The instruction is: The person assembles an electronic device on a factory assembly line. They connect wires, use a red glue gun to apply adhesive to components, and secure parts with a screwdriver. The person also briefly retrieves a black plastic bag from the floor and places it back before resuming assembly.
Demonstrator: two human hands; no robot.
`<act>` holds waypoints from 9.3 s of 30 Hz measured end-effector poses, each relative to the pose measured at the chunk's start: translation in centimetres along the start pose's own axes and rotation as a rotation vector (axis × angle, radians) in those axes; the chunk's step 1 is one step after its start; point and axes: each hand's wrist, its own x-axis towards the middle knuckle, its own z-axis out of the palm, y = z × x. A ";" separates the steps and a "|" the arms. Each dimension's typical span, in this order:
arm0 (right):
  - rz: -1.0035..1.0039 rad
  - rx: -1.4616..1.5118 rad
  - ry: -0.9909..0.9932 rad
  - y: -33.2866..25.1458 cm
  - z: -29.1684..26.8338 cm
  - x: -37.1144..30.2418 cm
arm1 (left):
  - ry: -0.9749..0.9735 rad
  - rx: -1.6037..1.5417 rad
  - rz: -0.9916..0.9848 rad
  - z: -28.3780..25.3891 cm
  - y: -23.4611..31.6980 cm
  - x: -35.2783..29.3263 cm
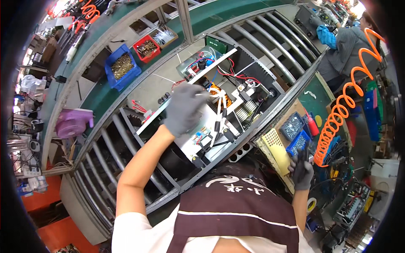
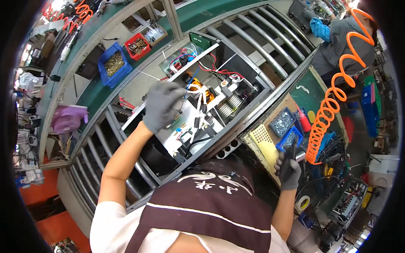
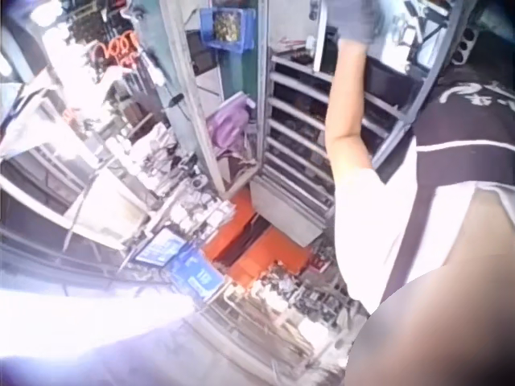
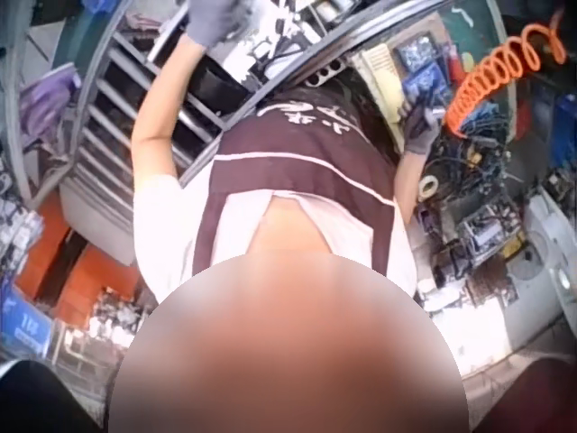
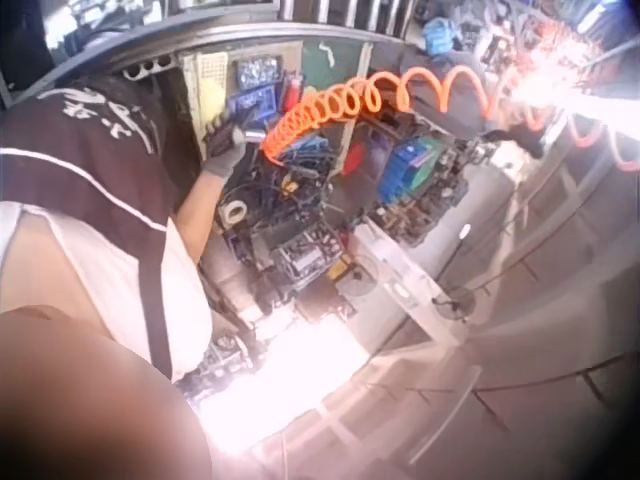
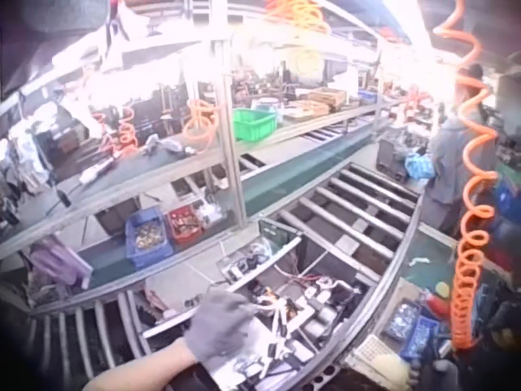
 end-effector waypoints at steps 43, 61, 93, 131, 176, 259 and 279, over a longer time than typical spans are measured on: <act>1.002 -2.280 -1.334 2.3 25.7 22.7 | -0.686 -0.123 0.184 11.1 3.3 1.8; 0.281 -2.828 -1.321 1.3 30.4 18.1 | -0.583 -0.174 0.298 9.7 2.3 2.2; -0.861 -2.247 -0.491 -0.6 22.5 20.5 | -0.439 -0.853 -0.484 11.1 -7.3 13.0; -0.289 -1.739 0.439 -1.0 -14.5 0.9 | 0.622 -0.769 -2.687 -7.6 5.0 -62.8; -0.402 -1.860 0.234 -2.5 -15.9 11.8 | 2.333 -0.588 -1.868 -7.7 19.7 -70.7; 0.851 -1.843 -0.904 51.2 4.0 -5.0 | 0.934 -0.501 -2.721 21.0 14.2 -79.2; 0.497 -1.768 -1.186 87.0 8.4 -11.1 | 1.878 -0.433 -2.724 14.5 72.1 -90.1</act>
